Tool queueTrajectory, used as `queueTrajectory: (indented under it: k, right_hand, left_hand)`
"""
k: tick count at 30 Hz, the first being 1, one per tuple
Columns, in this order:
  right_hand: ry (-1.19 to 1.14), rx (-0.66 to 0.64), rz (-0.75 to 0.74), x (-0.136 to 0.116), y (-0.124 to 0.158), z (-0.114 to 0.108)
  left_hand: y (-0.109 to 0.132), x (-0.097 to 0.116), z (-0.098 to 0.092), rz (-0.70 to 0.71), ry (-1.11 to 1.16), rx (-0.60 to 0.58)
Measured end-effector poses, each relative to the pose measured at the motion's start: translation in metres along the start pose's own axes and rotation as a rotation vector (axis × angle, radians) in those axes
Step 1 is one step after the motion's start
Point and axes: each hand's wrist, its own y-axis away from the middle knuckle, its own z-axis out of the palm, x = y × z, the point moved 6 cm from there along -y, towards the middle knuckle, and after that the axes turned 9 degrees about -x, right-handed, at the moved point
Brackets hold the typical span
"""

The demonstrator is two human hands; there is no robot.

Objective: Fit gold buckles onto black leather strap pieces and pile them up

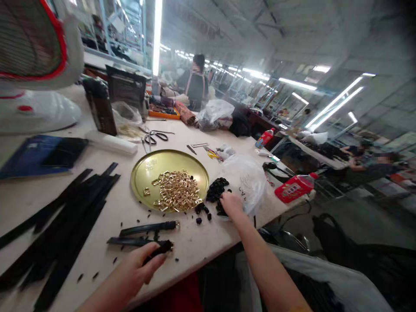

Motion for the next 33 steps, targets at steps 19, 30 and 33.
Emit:
queueTrajectory:
  k: [19, 30, 33]
  right_hand:
    - [-1.013, -0.654, -0.389, -0.147, 0.168, 0.026]
    - [-0.946, -0.618, -0.48, -0.15, 0.182, 0.037]
    - [-1.13, -0.648, -0.353, -0.146, 0.179, 0.05]
  left_hand:
    - [0.046, 0.042, -0.003, 0.343, -0.083, 0.138]
    - [0.043, 0.035, 0.005, 0.38, -0.094, 0.11]
    - [0.044, 0.033, 0.002, 0.334, 0.007, 0.147]
